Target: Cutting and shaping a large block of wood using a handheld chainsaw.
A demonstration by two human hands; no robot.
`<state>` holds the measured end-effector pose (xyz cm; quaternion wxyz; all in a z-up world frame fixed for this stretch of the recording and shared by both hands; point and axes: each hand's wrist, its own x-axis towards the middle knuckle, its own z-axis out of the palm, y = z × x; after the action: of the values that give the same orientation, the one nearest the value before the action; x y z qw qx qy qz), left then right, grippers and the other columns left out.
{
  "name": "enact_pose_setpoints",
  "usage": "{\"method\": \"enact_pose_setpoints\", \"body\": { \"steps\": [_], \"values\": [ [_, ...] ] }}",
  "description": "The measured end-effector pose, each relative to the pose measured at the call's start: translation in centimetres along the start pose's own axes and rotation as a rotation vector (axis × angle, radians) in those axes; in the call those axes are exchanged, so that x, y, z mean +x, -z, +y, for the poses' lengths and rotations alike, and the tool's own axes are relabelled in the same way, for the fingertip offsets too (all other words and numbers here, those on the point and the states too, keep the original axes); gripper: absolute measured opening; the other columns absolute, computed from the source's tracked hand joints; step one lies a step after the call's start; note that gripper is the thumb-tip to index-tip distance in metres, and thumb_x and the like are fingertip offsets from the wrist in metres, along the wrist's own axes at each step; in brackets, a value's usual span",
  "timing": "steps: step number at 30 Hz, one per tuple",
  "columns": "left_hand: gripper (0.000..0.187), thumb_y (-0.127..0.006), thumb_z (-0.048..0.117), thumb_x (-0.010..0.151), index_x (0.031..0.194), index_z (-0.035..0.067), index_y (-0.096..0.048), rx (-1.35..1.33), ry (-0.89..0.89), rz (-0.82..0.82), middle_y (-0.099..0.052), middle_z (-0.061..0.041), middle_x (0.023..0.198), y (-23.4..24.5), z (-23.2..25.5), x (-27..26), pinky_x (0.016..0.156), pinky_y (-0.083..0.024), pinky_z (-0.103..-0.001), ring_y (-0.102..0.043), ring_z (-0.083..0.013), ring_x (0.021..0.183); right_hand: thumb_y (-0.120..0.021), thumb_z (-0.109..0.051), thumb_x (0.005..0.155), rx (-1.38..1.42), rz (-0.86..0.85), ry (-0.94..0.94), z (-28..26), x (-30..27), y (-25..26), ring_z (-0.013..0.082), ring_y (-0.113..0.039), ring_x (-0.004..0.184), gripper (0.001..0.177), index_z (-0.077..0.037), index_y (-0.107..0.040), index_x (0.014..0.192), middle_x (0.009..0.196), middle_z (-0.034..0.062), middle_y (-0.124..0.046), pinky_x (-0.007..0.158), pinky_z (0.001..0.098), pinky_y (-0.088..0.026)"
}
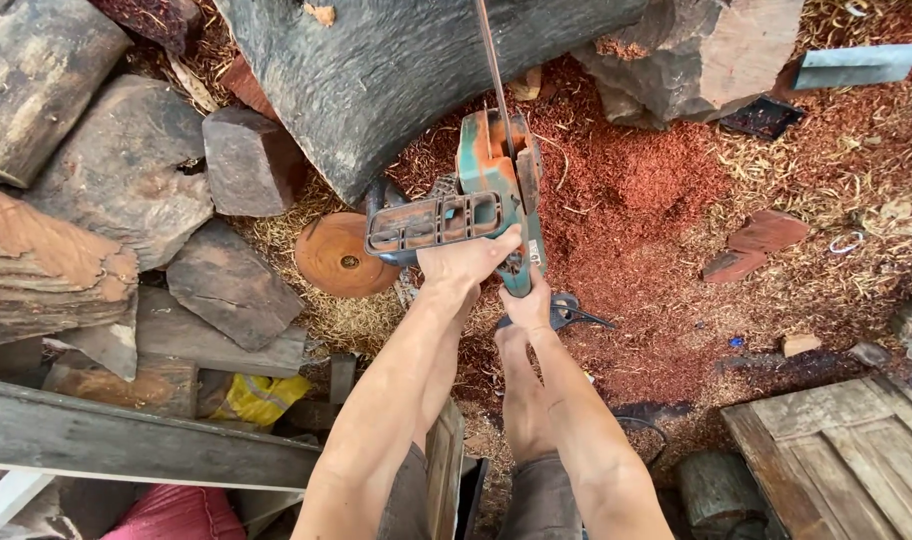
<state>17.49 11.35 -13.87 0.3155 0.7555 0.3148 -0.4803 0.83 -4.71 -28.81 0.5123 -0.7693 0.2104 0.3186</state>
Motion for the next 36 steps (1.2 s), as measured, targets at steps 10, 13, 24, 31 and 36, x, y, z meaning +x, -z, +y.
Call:
{"method": "enact_pose_setpoints", "body": {
  "steps": [10,13,24,31,36],
  "values": [
    [0.074,-0.058,0.072,0.075,0.135,0.028,-0.063,-0.31,-0.02,-0.008,-0.06,0.003,0.147,-1.1,-0.9,1.0,0.116,-0.034,-0.041,-0.052,-0.0187,0.135,-0.079,-0.012,0.074,0.028,-0.016,0.023,1.2,1.6,-0.9,0.022,-0.075,0.09,0.055,-0.006,-0.063,0.126,0.098,0.0112,-0.076,0.084,0.0361,-0.058],
    [0.072,-0.057,0.072,0.076,0.134,0.03,-0.063,-0.306,-0.018,-0.034,-0.059,0.002,0.147,-1.6,-1.2,1.9,0.117,-0.035,-0.043,-0.051,-0.0187,0.136,-0.079,-0.009,0.075,0.041,-0.016,0.085,2.0,2.3,-0.9,0.0231,-0.074,0.093,0.054,-0.006,-0.063,0.126,0.102,0.0121,-0.075,0.085,0.0364,-0.057],
    [0.07,-0.059,0.074,0.074,0.128,0.031,-0.066,-0.012,-0.095,0.059,-0.061,0.0,0.141,-0.2,-0.9,-1.6,0.112,-0.037,-0.043,-0.052,-0.0209,0.131,-0.078,-0.008,0.075,0.019,-0.003,0.013,-0.3,-2.0,0.0,0.0228,-0.073,0.096,0.051,-0.003,-0.062,0.123,0.105,0.0144,-0.074,0.086,0.0357,-0.059],
    [0.067,-0.06,0.072,0.074,0.117,0.024,-0.074,0.23,-0.176,0.134,-0.071,-0.006,0.126,2.3,0.7,-9.1,0.103,-0.047,-0.043,-0.064,-0.0265,0.117,-0.082,-0.02,0.079,-0.064,0.06,-0.072,-6.8,-13.6,3.7,0.0219,-0.073,0.084,0.033,-0.003,-0.07,0.105,0.091,0.012,-0.076,0.08,0.0358,-0.058],
    [0.074,-0.063,0.072,0.074,0.104,0.006,-0.077,0.285,-0.072,0.071,-0.075,-0.02,0.106,4.4,2.0,-13.0,0.092,-0.056,-0.041,-0.072,-0.0334,0.101,-0.08,-0.02,0.077,0.014,0.018,-0.102,-8.7,-18.9,5.1,0.0214,-0.074,0.088,0.038,-0.003,-0.067,0.108,0.094,0.0122,-0.077,0.082,0.0354,-0.058]
  ]
}}
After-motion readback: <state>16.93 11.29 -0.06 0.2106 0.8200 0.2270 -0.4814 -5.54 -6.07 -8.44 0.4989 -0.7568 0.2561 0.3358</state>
